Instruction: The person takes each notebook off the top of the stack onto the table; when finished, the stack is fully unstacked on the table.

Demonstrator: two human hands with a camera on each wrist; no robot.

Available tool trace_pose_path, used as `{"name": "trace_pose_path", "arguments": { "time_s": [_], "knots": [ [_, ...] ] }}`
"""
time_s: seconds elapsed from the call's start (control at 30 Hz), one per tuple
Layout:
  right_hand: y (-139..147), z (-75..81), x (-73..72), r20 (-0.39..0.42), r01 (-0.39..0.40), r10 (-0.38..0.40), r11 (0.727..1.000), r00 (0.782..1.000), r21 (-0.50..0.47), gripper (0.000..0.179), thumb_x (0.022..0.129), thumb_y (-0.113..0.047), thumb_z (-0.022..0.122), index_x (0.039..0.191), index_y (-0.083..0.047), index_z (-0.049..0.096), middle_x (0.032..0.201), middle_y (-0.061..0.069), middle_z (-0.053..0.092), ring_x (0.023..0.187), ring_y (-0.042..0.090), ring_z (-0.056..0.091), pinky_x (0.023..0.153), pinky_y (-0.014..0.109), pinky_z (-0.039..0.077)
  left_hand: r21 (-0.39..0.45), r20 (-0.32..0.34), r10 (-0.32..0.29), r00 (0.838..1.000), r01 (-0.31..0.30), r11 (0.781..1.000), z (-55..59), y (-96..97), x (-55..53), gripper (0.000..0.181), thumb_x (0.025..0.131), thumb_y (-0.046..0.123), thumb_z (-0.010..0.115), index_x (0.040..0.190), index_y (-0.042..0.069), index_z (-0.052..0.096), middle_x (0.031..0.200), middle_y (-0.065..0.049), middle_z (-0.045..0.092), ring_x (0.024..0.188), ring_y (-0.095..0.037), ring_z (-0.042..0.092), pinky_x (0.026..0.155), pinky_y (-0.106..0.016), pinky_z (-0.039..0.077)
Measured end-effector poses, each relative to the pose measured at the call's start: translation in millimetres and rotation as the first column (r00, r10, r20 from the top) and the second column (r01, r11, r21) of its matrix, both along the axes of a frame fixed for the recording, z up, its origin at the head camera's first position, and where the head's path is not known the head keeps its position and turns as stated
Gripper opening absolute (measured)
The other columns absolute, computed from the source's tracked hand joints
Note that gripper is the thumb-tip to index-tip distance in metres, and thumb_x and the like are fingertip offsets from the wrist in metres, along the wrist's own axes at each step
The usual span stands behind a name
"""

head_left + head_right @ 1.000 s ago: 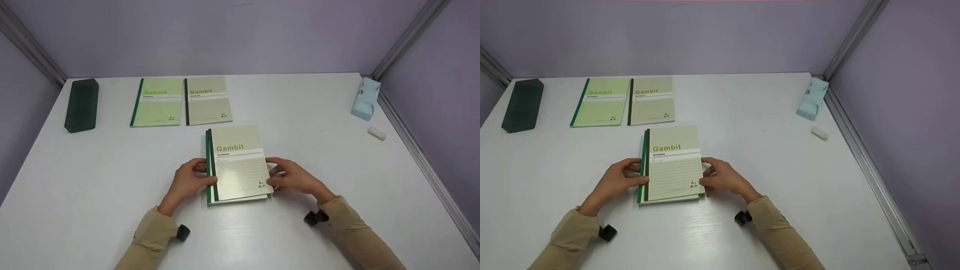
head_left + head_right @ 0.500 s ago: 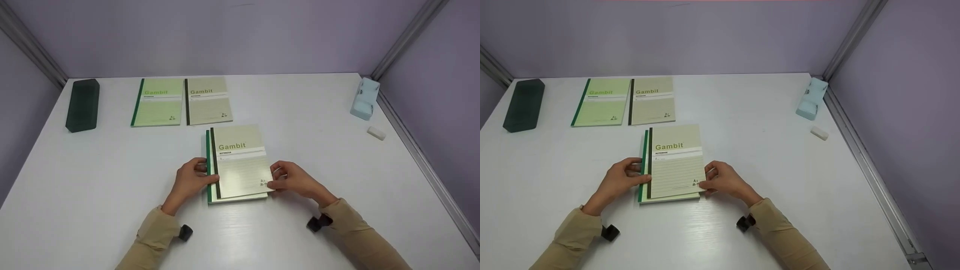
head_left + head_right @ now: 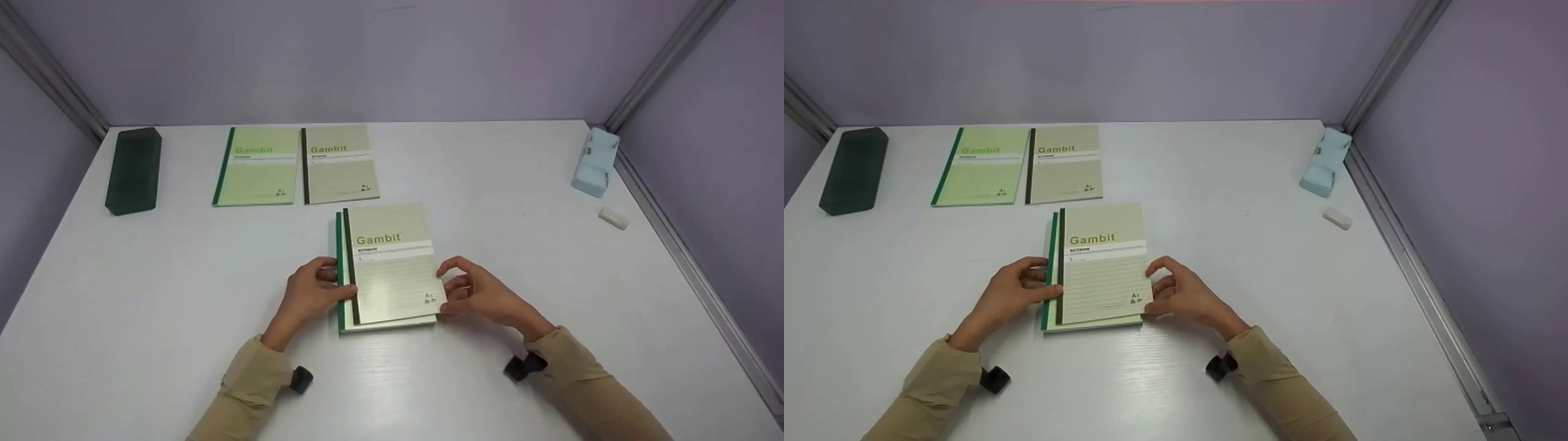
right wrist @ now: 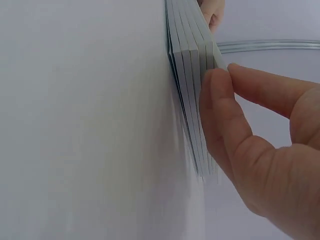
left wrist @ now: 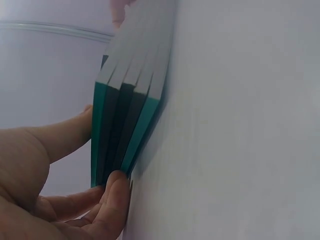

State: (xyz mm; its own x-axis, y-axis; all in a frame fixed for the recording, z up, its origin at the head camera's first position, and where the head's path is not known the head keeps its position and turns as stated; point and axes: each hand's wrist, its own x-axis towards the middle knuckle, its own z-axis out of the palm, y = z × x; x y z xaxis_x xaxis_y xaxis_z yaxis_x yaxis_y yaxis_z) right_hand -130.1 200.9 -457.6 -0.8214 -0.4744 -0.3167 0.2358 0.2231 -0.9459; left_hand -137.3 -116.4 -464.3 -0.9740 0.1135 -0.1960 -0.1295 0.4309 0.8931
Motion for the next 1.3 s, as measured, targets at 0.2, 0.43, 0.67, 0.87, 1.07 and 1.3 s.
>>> {"name": "trace_pose_path", "arguments": {
  "time_s": [0.2,0.43,0.67,0.87,1.07,1.3],
  "knots": [
    [4.2,-1.5,-1.8,-0.060,-0.034,0.033,0.999,0.998,-0.017,0.045,0.075,0.006,0.074,0.115,0.003,0.055,0.092,0.011,0.060,0.069,0.015,0.055,0.070,0.029,0.050,0.023,-0.004,-0.012,1.000,0.012,1.000,-2.5,-1.2,-0.3,0.066,0.079,0.021,0.080,0.132,-0.003,0.051,0.111,-0.018,0.062,0.098,-0.027,0.063,0.086,-0.041,0.050],
    [5.1,0.1,-4.3,-0.046,-0.013,0.010,0.998,0.999,-0.057,0.048,0.073,0.008,0.075,0.116,0.004,0.054,0.090,0.009,0.062,0.070,0.013,0.053,0.070,0.027,0.049,0.018,0.008,-0.012,1.000,0.012,1.000,-1.2,-2.5,-0.1,0.065,0.079,0.022,0.080,0.132,-0.002,0.052,0.112,-0.018,0.062,0.099,-0.027,0.063,0.087,-0.042,0.049],
    [3.3,1.0,-5.7,-0.004,0.044,-0.045,0.998,0.999,-0.035,0.052,0.073,0.008,0.073,0.117,0.000,0.046,0.101,0.017,0.069,0.086,0.024,0.069,0.074,0.031,0.053,0.008,0.011,-0.008,1.000,0.008,1.000,-2.1,-2.7,-0.9,0.065,0.079,0.023,0.080,0.132,-0.001,0.052,0.112,-0.017,0.063,0.100,-0.027,0.062,0.088,-0.043,0.049],
    [2.7,2.4,-6.1,-0.009,0.065,-0.065,0.998,0.998,-0.008,0.046,0.073,0.007,0.074,0.112,0.004,0.049,0.097,0.012,0.071,0.083,0.021,0.069,0.075,0.029,0.052,-0.013,0.005,-0.007,1.000,0.007,1.000,-2.5,-1.8,-1.9,0.065,0.078,0.022,0.080,0.132,-0.001,0.052,0.110,-0.017,0.064,0.098,-0.027,0.063,0.086,-0.042,0.050],
    [6.1,3.3,-7.4,0.004,0.042,-0.042,0.997,0.999,-0.072,0.031,0.074,0.007,0.071,0.100,0.005,0.054,0.082,0.005,0.068,0.072,0.012,0.062,0.069,0.026,0.050,-0.020,0.006,-0.011,1.000,0.012,1.000,-1.7,-2.5,-1.6,0.065,0.078,0.024,0.080,0.131,0.000,0.052,0.110,-0.015,0.063,0.101,-0.026,0.061,0.086,-0.041,0.049],
    [6.8,6.7,-8.9,0.098,0.014,0.003,0.985,0.995,-0.172,0.028,0.077,0.009,0.067,0.103,0.006,0.057,0.085,0.007,0.069,0.084,0.016,0.066,0.072,0.028,0.054,-0.027,0.010,-0.010,1.000,0.011,1.000,-0.9,-2.2,-1.6,0.063,0.079,0.024,0.079,0.131,0.000,0.053,0.111,-0.015,0.063,0.103,-0.026,0.059,0.086,-0.041,0.048]
  ]
}}
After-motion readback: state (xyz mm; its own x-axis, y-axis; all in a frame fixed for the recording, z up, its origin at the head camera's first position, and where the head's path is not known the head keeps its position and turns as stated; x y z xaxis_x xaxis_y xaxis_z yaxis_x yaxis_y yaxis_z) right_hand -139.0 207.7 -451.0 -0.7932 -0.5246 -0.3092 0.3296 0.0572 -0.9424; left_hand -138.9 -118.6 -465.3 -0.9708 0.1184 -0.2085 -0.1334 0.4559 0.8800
